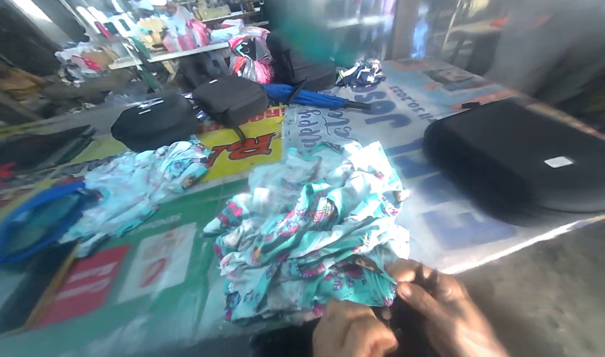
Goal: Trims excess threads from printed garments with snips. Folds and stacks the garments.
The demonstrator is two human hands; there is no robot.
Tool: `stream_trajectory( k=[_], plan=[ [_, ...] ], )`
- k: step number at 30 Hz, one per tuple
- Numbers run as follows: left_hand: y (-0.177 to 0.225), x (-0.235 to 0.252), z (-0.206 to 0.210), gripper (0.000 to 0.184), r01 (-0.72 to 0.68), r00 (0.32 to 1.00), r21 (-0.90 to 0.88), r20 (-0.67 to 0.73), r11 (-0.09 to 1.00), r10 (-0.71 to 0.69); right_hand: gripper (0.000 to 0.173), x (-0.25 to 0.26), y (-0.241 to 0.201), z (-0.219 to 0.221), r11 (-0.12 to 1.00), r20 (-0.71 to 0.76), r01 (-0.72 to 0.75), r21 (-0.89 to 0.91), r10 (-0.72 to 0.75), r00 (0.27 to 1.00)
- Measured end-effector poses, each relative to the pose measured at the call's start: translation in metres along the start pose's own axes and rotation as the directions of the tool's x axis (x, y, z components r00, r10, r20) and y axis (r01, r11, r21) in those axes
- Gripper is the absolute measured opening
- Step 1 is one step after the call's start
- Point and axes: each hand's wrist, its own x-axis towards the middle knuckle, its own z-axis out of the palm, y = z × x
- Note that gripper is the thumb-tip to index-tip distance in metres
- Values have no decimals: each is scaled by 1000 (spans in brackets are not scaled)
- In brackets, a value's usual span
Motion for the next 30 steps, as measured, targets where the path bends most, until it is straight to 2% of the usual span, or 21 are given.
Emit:
stream_trajectory(
  k=[1,2,3,5,6,7,8,9,11,13,15,21,30],
  plan=[
    [-1,0,0,14,2,1000,7,-12,1000,-2,12,0,0,1,998,-17,12,-63,-13,1000],
    [-1,1,0,15,3,1000,8,-23,1000,-3,12,0,0,1,977,-22,52,-207,-57,998],
    [0,1,0,15,2,999,5,-32,1000,-2,13,0,0,0,898,9,110,-426,-118,993],
    [1,0,-1,15,1,999,4,-45,1000,-1,15,-3,-4,-1,577,69,171,-798,-194,979],
    [1,0,-1,15,-1,999,7,-49,1000,1,20,-6,-9,-2,425,90,165,-890,-191,977],
    [0,-1,-1,15,0,999,4,-54,1000,0,32,-8,-15,-2,335,108,159,-929,-165,980],
    [0,-2,0,15,4,998,-2,-61,1000,-4,46,-11,-22,-3,282,130,164,-945,-134,982],
    [-1,-3,0,15,10,998,-8,-66,1000,-11,53,-14,-27,-4,253,153,178,-951,-113,982],
    [-2,-4,-1,15,19,997,-11,-72,1000,-20,44,-18,-34,-6,235,202,225,-946,-117,972],
    [-2,-3,-1,15,25,996,-8,-82,1000,-26,28,-19,-33,-6,228,248,285,-931,-179,952],
    [-2,-3,-1,15,27,996,-10,-88,1000,-28,21,-18,-29,-6,203,289,342,-918,-250,924],
    [-3,-2,2,15,19,997,-17,-81,1000,-20,18,-11,-17,-4,179,335,413,-893,-348,876],
    [-3,-3,4,15,16,996,-14,-87,1000,-17,15,-9,-10,-4,223,317,419,-880,-381,869]
  ],
)
